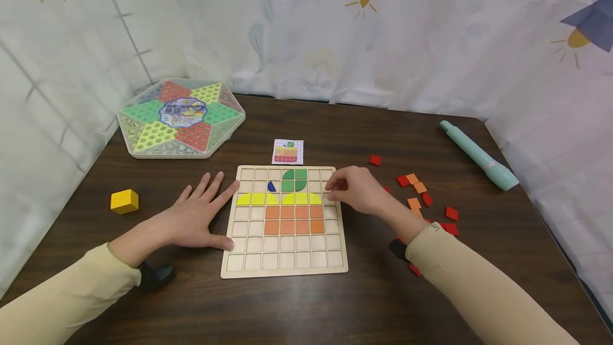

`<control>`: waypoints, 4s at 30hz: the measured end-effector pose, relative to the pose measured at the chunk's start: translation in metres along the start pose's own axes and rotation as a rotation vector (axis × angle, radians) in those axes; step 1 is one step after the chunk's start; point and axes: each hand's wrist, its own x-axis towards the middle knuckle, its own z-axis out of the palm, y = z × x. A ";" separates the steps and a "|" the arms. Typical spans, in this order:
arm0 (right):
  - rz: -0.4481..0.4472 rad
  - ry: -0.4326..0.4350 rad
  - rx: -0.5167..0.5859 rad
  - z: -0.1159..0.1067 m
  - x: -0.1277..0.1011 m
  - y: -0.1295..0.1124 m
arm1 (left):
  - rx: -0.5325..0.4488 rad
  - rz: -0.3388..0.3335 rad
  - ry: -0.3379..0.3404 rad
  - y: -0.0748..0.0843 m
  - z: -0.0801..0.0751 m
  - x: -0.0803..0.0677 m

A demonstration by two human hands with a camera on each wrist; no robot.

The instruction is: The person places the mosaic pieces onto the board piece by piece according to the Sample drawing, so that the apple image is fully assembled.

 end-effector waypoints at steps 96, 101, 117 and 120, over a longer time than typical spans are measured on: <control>-0.006 -0.214 0.271 0.058 0.049 -0.085 | 0.014 -0.021 -0.024 0.002 -0.002 0.005; 0.006 -0.174 0.149 0.065 0.052 -0.094 | 0.014 -0.024 -0.024 0.002 -0.001 0.004; -0.074 -0.104 -0.057 0.074 0.052 -0.101 | 0.011 -0.029 -0.022 0.001 0.000 0.000; -0.070 -0.093 -0.061 0.076 0.051 -0.100 | 0.010 -0.026 -0.021 0.000 0.000 0.000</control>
